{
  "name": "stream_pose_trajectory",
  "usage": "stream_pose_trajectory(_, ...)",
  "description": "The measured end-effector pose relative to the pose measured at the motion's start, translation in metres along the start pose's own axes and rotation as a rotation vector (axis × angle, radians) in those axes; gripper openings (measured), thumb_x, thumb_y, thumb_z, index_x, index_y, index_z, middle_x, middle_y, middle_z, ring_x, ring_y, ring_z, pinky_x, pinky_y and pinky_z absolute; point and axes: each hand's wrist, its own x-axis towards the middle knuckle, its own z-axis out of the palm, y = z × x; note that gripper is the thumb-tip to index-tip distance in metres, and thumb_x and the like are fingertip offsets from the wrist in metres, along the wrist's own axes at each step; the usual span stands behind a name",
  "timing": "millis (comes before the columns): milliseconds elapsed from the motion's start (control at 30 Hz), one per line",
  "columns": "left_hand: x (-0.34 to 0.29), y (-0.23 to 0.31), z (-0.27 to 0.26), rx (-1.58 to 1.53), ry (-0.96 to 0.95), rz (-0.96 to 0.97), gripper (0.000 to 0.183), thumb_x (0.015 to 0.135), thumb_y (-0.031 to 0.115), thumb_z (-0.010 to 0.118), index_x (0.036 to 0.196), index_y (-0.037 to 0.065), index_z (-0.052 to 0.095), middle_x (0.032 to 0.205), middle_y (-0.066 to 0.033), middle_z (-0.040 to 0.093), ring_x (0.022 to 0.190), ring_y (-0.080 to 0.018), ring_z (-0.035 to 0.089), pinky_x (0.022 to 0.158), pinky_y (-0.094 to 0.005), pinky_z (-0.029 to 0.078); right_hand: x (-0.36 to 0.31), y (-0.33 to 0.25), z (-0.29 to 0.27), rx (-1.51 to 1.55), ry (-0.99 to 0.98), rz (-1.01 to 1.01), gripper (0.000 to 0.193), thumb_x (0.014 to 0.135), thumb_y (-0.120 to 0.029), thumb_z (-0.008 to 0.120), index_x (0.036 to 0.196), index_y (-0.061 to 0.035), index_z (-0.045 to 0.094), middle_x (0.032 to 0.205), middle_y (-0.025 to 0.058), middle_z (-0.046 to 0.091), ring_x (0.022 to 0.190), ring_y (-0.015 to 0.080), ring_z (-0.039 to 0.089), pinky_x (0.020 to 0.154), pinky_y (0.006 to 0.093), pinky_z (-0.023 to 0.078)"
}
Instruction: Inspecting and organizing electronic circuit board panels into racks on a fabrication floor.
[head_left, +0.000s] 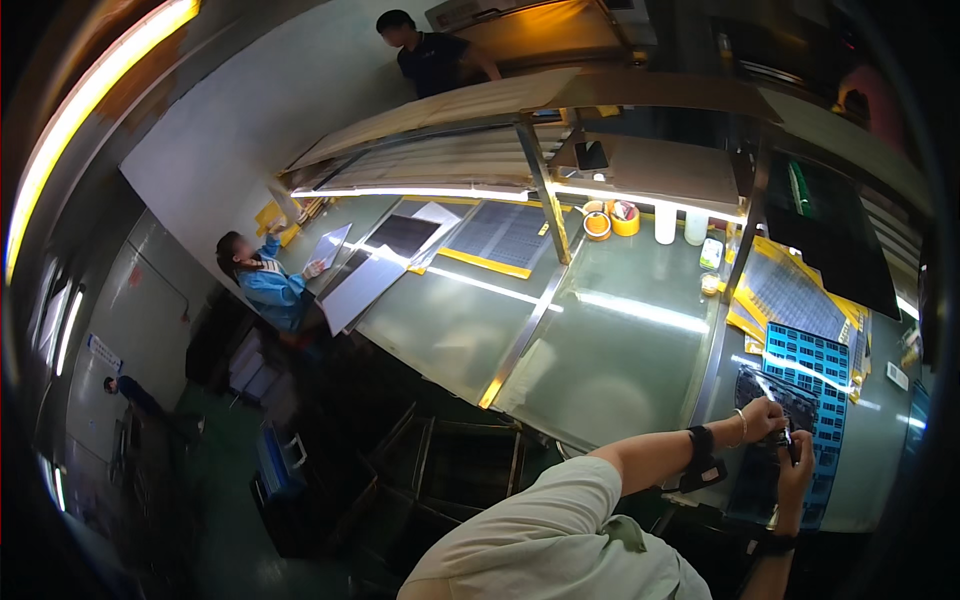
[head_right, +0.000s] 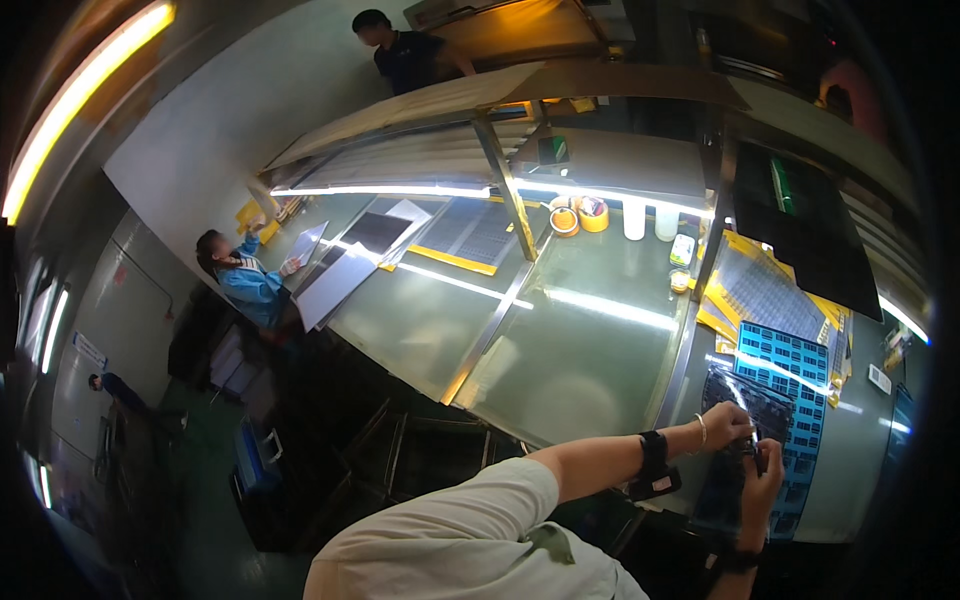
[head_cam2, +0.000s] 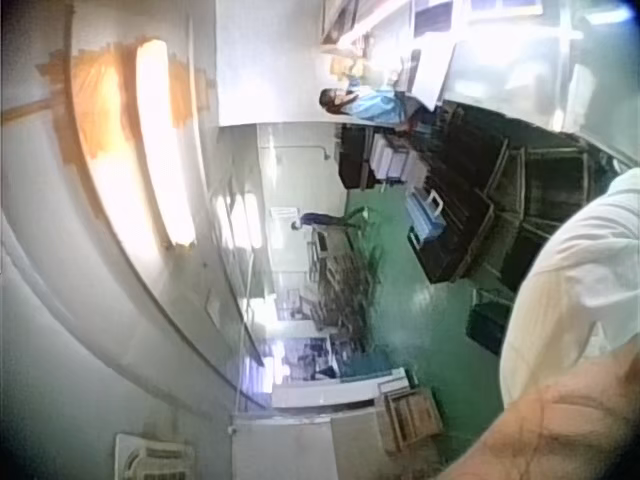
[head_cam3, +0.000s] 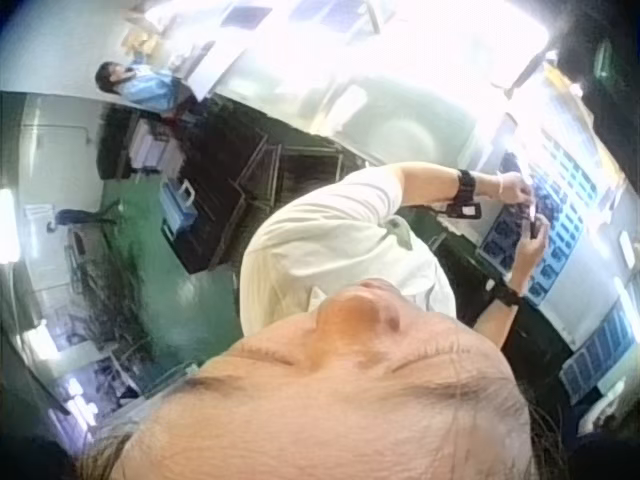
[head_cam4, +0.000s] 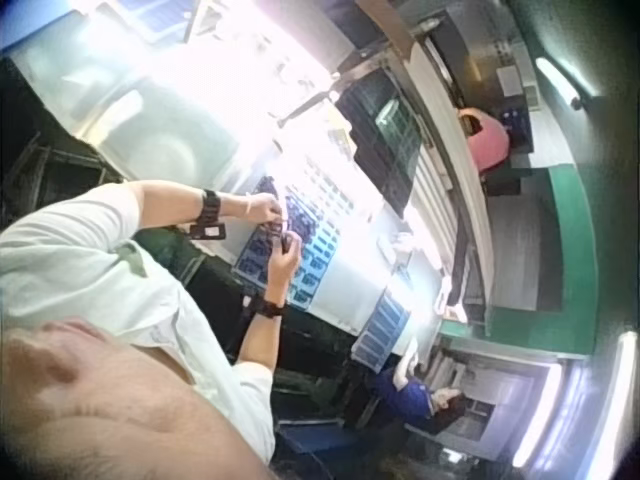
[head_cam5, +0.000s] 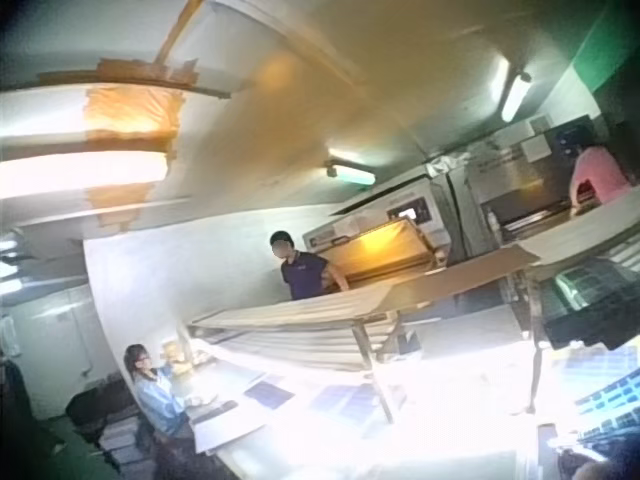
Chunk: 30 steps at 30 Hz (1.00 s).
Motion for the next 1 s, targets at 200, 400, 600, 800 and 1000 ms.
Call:
stream_pose_trajectory(200, 0.015, 0.028, 0.0, 0.077, 0.05, 0.172, 0.02, 0.076, 0.016, 0.061, 0.069, -0.003, 0.059, 0.063, -0.0181, 0.057, 0.056, -0.0265, 0.056, 0.054, -0.0358, 0.042, 0.019, -0.003, -0.014, -0.106, 0.123, -0.205, 0.019, 0.077, -0.008, 0.059, 0.083, 0.0009, 0.044, 0.073, 0.0097, 0.039, 0.067, 0.0243, 0.04, 0.062, 0.0345, 0.035)
stream_pose_trajectory(400, 0.028, 0.055, -0.001, 0.127, 0.178, 0.319, 0.024, 0.08, 0.016, 0.057, 0.065, -0.003, 0.055, 0.059, -0.0161, 0.054, 0.053, -0.0246, 0.054, 0.053, -0.0354, 0.042, 0.008, -0.009, -0.03, -0.437, 0.15, -0.258, 0.015, 0.076, -0.007, 0.059, 0.078, 0.0014, 0.047, 0.092, 0.0148, 0.05, 0.085, 0.0308, 0.048, 0.075, 0.0404, 0.038)
stream_pose_trajectory(600, 0.031, 0.102, -0.027, -0.084, 0.209, 0.303, 0.021, 0.083, 0.014, 0.053, 0.07, -0.003, 0.055, 0.062, -0.0128, 0.058, 0.056, -0.022, 0.058, 0.055, -0.0301, 0.045, -0.021, 0.011, -0.05, -0.718, 0.352, -0.516, 0.007, 0.076, -0.004, 0.057, 0.075, -0.0004, 0.051, 0.129, 0.0151, 0.043, 0.121, 0.038, 0.034, 0.098, 0.0479, 0.029)
stream_pose_trajectory(800, 0.004, 0.149, -0.064, 0.072, 0.239, 0.654, 0.014, 0.081, 0.008, 0.049, 0.077, -0.002, 0.057, 0.074, -0.0134, 0.06, 0.071, -0.0243, 0.06, 0.066, -0.0323, 0.046, -0.07, 0.03, -0.059, -0.621, 0.484, -0.23, 0.006, 0.074, -0.005, 0.06, 0.073, -0.0022, 0.055, 0.13, 0.0208, 0.041, 0.123, 0.0413, 0.032, 0.101, 0.0526, 0.022)
stream_pose_trajectory(1000, -0.043, 0.187, -0.124, 0.356, 0.405, 0.733, 0.018, 0.073, -0.008, 0.045, 0.081, 0.0, 0.06, 0.075, -0.0107, 0.063, 0.073, -0.0205, 0.063, 0.069, -0.0306, 0.049, -0.065, 0.048, -0.058, -0.065, 0.575, 0.045, 0.008, 0.08, -0.005, 0.059, 0.082, 0.002, 0.06, 0.083, 0.0111, 0.063, 0.077, 0.0199, 0.059, 0.069, 0.0289, 0.045)
